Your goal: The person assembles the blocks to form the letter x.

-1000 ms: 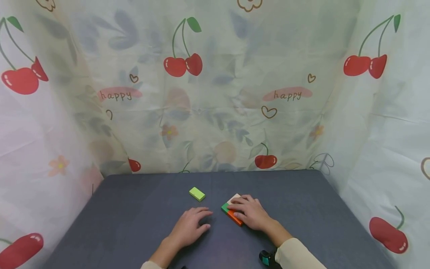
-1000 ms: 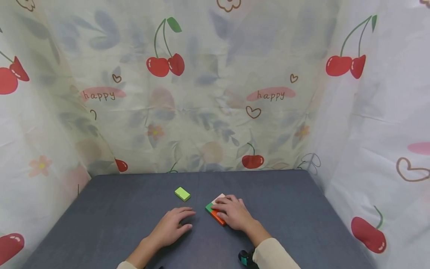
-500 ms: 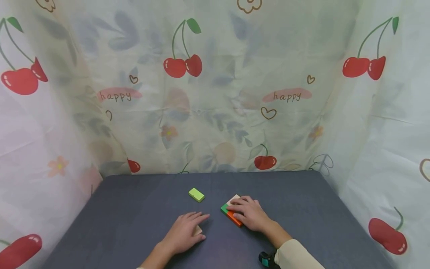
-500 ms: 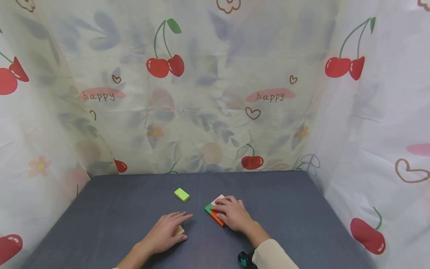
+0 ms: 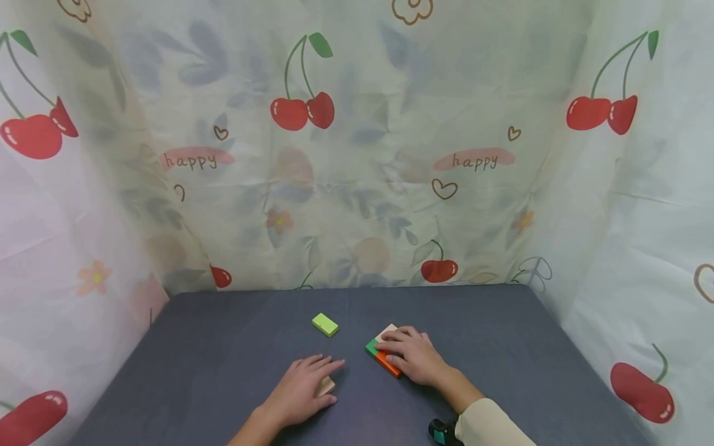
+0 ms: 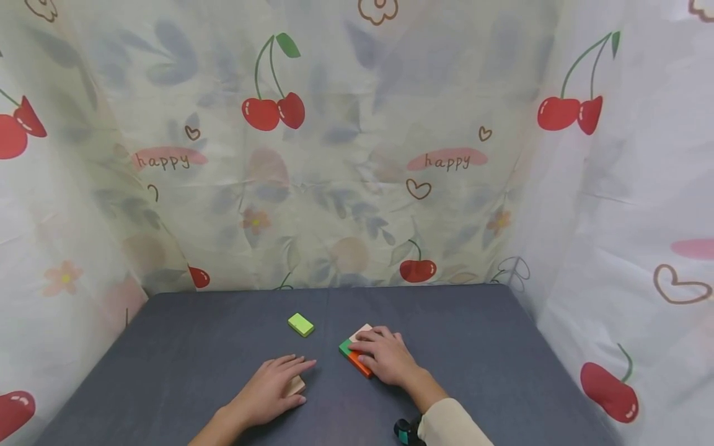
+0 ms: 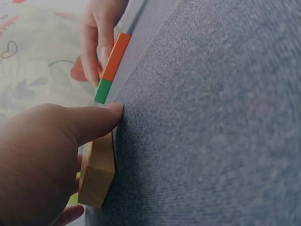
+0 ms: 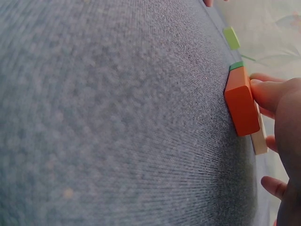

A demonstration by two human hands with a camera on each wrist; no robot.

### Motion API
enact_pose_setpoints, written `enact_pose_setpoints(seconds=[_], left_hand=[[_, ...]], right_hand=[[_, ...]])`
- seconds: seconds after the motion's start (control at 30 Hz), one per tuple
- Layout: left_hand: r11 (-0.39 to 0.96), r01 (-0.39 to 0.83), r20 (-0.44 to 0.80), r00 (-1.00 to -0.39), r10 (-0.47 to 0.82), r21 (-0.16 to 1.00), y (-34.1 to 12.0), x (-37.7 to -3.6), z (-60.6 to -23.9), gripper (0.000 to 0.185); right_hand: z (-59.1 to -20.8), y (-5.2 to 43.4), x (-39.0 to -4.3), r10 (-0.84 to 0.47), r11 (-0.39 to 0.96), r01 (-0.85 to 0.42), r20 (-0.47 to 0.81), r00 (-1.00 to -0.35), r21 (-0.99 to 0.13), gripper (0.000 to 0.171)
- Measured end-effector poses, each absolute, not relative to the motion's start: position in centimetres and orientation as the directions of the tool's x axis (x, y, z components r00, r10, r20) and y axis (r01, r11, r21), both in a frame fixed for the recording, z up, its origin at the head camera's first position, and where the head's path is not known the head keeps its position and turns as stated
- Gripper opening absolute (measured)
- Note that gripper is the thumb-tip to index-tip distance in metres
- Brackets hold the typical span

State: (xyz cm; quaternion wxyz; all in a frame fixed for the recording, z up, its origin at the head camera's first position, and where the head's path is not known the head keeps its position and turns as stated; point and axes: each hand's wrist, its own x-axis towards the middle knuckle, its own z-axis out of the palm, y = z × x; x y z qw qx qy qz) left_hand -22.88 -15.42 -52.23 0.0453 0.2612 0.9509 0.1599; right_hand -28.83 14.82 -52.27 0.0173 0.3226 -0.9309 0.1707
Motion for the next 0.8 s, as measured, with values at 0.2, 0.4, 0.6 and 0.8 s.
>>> enact_pose_setpoints(seconds=[0.2, 0.4, 0.6, 0.8], left_hand=[[0.802, 0.5, -0.014, -0.846, 0.533, 0.327, -15.9, -22.9, -52.2, 0.064], [0.794, 0.511, -0.033, -0.834, 0.551, 0.329, -16.2, -22.8, -52.0, 0.064], [0.78, 0.522, -0.043, -0.821, 0.569, 0.345, -16.7, -22.9, -52.0, 0.064], [0.764, 0.547, -0.029, -0.806, 0.591, 0.343, -17.3, -22.8, -51.9, 0.062]], right_hand=[[-52.3, 14.8, -28.8, -0.595, 0.732, -0.608, 0.146, -0.79, -0.306, 0.036], [-52.2, 14.8, -28.8, -0.596, 0.731, -0.609, 0.147, -0.79, -0.308, 0.035], [-52.2, 14.8, -28.8, -0.597, 0.73, -0.61, 0.147, -0.789, -0.31, 0.035], [-52.2, 14.8, -28.8, -0.597, 0.731, -0.608, 0.143, -0.79, -0.309, 0.035]])
